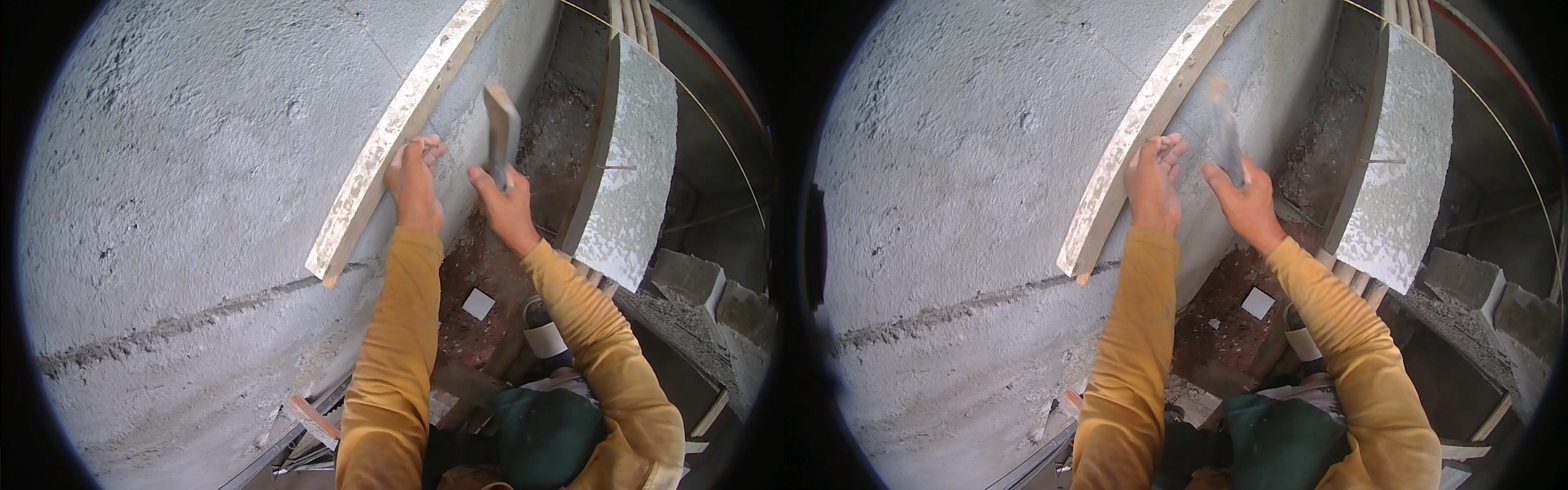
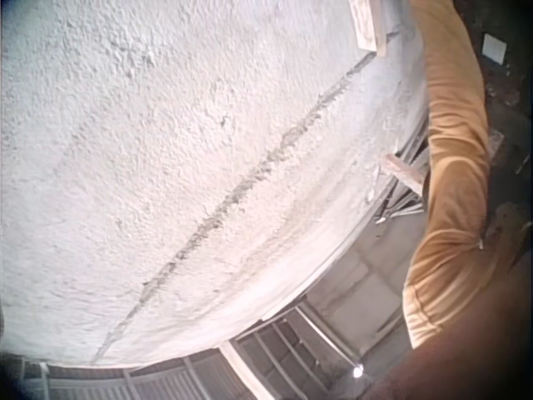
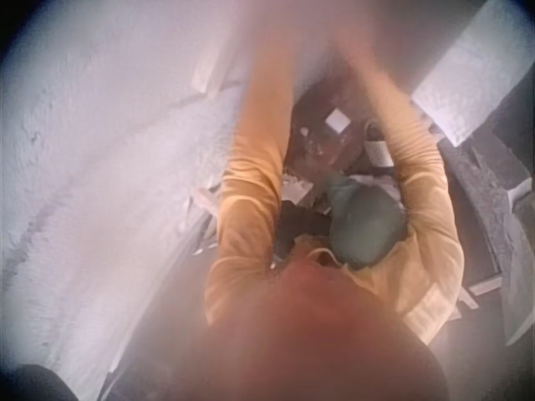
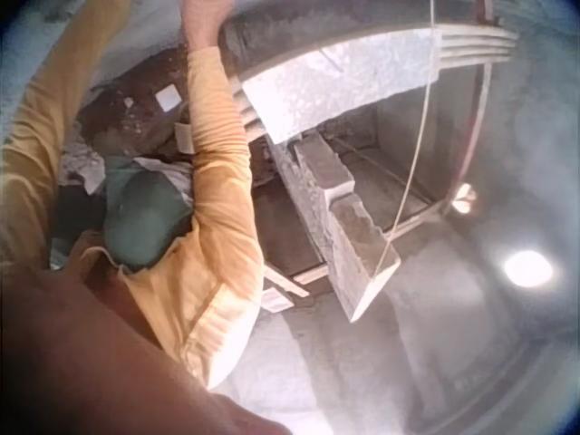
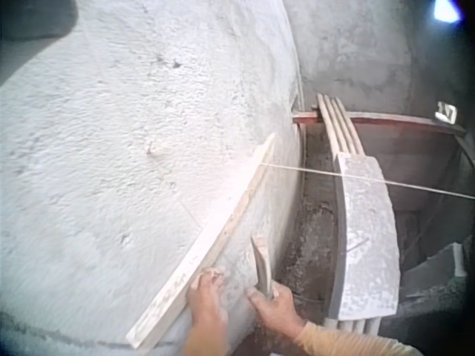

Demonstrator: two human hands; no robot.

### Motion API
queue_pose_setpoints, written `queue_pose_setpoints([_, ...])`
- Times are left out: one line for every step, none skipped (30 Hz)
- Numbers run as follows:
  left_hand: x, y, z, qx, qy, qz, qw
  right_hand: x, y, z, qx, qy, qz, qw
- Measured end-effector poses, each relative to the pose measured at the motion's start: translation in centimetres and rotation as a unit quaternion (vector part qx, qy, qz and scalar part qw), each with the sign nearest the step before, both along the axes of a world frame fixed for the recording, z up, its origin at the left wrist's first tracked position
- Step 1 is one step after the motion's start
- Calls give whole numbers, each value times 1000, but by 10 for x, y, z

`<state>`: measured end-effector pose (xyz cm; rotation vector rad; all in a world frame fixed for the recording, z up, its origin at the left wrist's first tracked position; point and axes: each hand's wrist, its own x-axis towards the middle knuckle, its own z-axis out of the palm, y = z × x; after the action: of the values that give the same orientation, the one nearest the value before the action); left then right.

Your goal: The person positions a long white plasterboard strip against a curved concrete wall and secures it with nails using a hammer. The person repeatedly adjusts the strip and hammers nails along its length to fix it in place.

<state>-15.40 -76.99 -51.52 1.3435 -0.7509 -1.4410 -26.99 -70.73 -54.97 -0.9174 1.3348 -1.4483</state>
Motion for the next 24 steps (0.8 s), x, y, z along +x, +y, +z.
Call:
queue_pose_setpoints([-2, 0, 0, -7, 1, 8, 1000, -3, 9, -7, 46, -16, 15, 999])
queue_pose_setpoints([-4, -1, 0, -13, 1, 15, 1000, -5, 18, -13, 93, -32, 29, 995])
queue_pose_setpoints([-6, -2, 0, -17, 5, 34, 999, -5, 25, -19, 157, -43, 40, 986])
queue_pose_setpoints([-8, -3, -1, -20, 9, 52, 998, -4, 30, -25, 141, -60, 48, 987])
queue_pose_setpoints([-9, -3, -1, -22, 12, 69, 997, -1, 35, -29, 144, -72, 51, 986])
queue_pose_setpoints([-9, -3, -2, -26, 7, 63, 998, 2, 38, -33, 131, -93, 60, 985])
queue_pose_setpoints([-9, -3, -2, -29, 4, 59, 998, 6, 40, -35, 144, -100, 61, 983])
queue_pose_setpoints([-8, -4, -3, -33, -1, 55, 998, 10, 40, -36, 139, -116, 66, 981])
queue_pose_setpoints([-6, -4, -3, -30, -8, 34, 999, 14, 39, -36, 146, -127, 66, 979])
queue_pose_setpoints([-5, -4, -3, -26, -16, 14, 999, 19, 37, -36, 119, -152, 71, 979])
queue_pose_setpoints([-4, -4, -3, -23, -23, -6, 999, 23, 34, -35, 103, -174, 70, 977])
queue_pose_setpoints([-4, -4, -3, -23, -22, -2, 999, 27, 31, -33, 106, -195, 77, 972])
queue_pose_setpoints([-3, -4, -3, -22, -22, 3, 1000, 30, 27, -31, 110, -180, 89, 973])
queue_pose_setpoints([-4, -4, -3, -26, -25, 0, 999, 33, 25, -30, 131, -165, 110, 971])
queue_pose_setpoints([-4, -4, -3, -18, -18, 8, 1000, 36, 23, -28, 125, -158, 120, 972])
queue_pose_setpoints([-4, -4, -3, -14, -15, 10, 1000, 37, 23, -27, 149, -151, 119, 970])
queue_pose_setpoints([-4, -4, -3, -18, -16, 8, 1000, 39, 23, -26, 142, -175, 117, 967])
queue_pose_setpoints([-4, -4, -3, -14, -13, 11, 1000, 40, 24, -25, 123, -197, 93, 968])
queue_pose_setpoints([-4, -5, -3, -16, -14, 9, 1000, 41, 26, -25, 146, -212, 82, 963])
queue_pose_setpoints([-4, -5, -4, -24, -19, 6, 1000, 40, 27, -25, 133, -201, 99, 965])
queue_pose_setpoints([-5, -5, -5, -13, -16, 12, 1000, 39, 28, -26, 161, -182, 127, 962])
queue_pose_setpoints([-5, -6, -5, -11, -16, 16, 1000, 37, 29, -27, 148, -175, 143, 963])
queue_pose_setpoints([-6, -6, -5, -10, -19, 19, 1000, 35, 28, -27, 176, -140, 150, 963])
queue_pose_setpoints([-6, -6, -4, -15, -13, 27, 999, 33, 27, -28, 163, -118, 148, 968])
